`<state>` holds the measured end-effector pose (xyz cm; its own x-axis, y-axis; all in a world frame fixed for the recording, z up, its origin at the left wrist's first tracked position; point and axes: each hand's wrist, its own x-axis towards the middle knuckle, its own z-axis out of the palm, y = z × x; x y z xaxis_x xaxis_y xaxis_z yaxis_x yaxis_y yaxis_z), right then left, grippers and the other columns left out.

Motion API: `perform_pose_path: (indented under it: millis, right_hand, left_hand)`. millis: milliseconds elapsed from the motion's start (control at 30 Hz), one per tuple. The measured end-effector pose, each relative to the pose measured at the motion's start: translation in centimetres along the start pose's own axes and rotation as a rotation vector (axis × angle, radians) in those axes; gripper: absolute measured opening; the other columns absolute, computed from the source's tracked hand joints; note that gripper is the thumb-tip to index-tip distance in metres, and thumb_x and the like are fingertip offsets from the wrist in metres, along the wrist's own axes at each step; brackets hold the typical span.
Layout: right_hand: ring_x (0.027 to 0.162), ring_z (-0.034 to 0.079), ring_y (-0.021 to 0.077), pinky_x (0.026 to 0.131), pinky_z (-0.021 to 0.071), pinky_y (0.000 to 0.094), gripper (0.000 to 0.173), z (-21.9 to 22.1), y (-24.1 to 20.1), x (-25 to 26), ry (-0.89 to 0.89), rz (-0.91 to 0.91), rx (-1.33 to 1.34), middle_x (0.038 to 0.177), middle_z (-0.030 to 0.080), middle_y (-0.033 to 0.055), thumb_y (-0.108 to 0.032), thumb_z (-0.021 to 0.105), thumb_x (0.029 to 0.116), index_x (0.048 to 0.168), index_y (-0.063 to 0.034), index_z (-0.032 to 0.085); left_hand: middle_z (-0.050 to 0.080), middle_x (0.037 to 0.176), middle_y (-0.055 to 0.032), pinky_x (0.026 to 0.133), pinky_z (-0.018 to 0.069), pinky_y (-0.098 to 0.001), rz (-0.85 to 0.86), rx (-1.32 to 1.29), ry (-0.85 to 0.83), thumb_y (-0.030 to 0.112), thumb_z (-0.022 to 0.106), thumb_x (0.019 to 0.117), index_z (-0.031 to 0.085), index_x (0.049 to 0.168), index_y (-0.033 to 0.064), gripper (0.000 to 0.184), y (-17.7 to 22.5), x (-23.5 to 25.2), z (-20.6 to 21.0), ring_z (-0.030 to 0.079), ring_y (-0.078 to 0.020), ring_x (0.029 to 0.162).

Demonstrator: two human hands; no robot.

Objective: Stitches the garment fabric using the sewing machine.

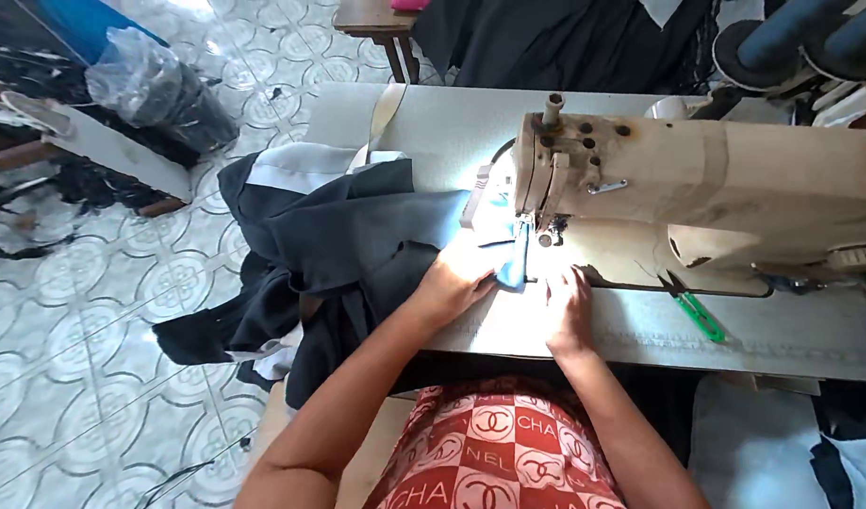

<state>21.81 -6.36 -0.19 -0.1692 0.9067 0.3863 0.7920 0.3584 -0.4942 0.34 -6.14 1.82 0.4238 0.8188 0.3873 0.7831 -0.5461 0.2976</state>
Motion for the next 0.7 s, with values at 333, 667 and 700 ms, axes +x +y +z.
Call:
perform_pose_path:
  millis: [333, 667, 700]
  right_hand:
    - [0.099, 0.071, 0.0363, 0.090, 0.0529, 0.0584, 0.018, 1.1, -1.6, 2.6, -0.042, 0.106, 0.237, 0.100, 0.074, 0.0210, -0.008, 0.076, 0.0849, 0.096, 0.0063, 0.074]
    - [0.080, 0.070, 0.0083, 0.074, 0.0596, 0.0253, 0.024, -4.3, -2.1, -1.8, -0.202, 0.416, 0.539, 0.092, 0.071, 0.0071, -0.013, 0.054, 0.1028, 0.115, 0.0024, 0.067]
    - [0.090, 0.069, 0.0141, 0.082, 0.0585, 0.0306, 0.024, -4.0, -2.2, -1.4, -0.094, 0.292, 0.391, 0.100, 0.071, 0.0112, -0.013, 0.058, 0.1006, 0.116, 0.0023, 0.066]
  left_hand:
    - [0.072, 0.103, -0.0100, 0.095, 0.0534, -0.0398, -0.254, -0.338, 0.026, 0.024, 0.085, 0.0811, 0.076, 0.095, 0.0055, 0.025, 0.4, 1.0, -1.0, 0.066, -0.0204, 0.103]
    - [0.074, 0.116, -0.0014, 0.112, 0.0211, -0.0785, 0.049, 0.063, -0.083, 0.001, 0.066, 0.0926, 0.079, 0.100, 0.0168, 0.021, 1.2, 1.1, -1.1, 0.061, -0.0290, 0.129]
    - [0.074, 0.115, -0.0015, 0.112, 0.0203, -0.0784, 0.047, 0.072, -0.090, 0.000, 0.065, 0.0926, 0.079, 0.099, 0.0167, 0.023, 1.5, 1.1, -1.1, 0.060, -0.0290, 0.129]
